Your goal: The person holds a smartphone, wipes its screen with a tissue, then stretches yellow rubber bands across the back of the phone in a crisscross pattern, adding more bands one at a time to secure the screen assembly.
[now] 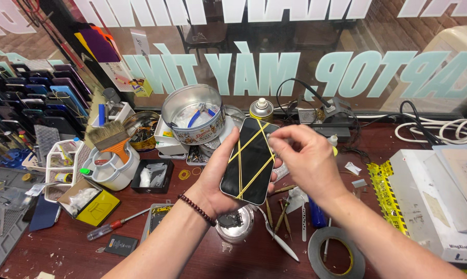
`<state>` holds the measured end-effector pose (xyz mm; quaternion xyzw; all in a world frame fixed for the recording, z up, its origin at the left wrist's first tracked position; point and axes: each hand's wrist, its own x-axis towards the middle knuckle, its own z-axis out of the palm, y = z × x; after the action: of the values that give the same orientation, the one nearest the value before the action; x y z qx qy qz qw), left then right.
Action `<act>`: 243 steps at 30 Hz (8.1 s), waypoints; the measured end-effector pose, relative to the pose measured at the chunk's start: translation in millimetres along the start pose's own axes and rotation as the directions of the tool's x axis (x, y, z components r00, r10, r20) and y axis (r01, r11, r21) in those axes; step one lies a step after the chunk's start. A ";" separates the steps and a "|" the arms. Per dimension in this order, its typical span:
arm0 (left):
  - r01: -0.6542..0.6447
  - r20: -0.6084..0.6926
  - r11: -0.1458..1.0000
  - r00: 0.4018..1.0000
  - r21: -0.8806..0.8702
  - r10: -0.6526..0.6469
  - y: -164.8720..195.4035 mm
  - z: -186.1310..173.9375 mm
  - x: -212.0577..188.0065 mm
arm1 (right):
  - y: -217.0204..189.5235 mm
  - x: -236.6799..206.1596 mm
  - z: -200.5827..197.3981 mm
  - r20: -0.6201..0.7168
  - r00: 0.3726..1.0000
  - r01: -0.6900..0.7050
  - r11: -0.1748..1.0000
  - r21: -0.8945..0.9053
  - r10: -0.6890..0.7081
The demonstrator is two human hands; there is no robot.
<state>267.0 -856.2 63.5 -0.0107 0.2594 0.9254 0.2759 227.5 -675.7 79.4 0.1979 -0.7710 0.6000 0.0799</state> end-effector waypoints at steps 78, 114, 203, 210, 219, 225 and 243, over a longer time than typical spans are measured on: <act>0.144 -0.042 0.957 0.990 0.253 -0.138 6.9 -53.1 -34.0 | 9.4 15.7 70.9 -0.048 0.964 -0.251 0.952 0.176 0.263; 0.123 -0.133 0.964 0.987 0.235 -0.093 -2.4 -37.5 -29.4 | -16.6 10.0 58.2 -0.104 0.994 0.018 0.968 -0.250 -0.046; 0.174 -0.426 0.970 0.875 -0.169 -0.231 7.2 -40.4 -8.2 | -51.7 -35.9 72.2 0.305 0.926 0.322 0.887 -0.330 -0.223; -0.062 -0.355 0.976 0.935 -0.207 -0.016 10.0 -61.8 9.9 | -56.0 -47.3 77.0 0.334 0.930 0.267 0.903 -0.336 -0.151; -0.247 -0.541 0.918 0.840 -0.311 0.043 7.0 -75.6 16.3 | -54.0 -44.5 73.8 0.347 0.855 0.512 0.732 -0.449 -0.385; -0.222 -0.577 0.921 0.817 -0.322 -0.005 1.0 -73.8 16.0 | -54.0 -46.8 72.2 0.350 0.838 0.538 0.737 -0.410 -0.418; -0.317 -0.386 0.870 0.908 -0.378 0.163 14.9 -52.9 1.3 | -50.7 -44.5 52.3 0.203 0.944 0.324 0.839 -0.437 -0.259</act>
<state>251.7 -891.9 24.6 -0.1994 0.0909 0.9707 0.0984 294.3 -726.6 94.6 0.3284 -0.8562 0.3640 0.1629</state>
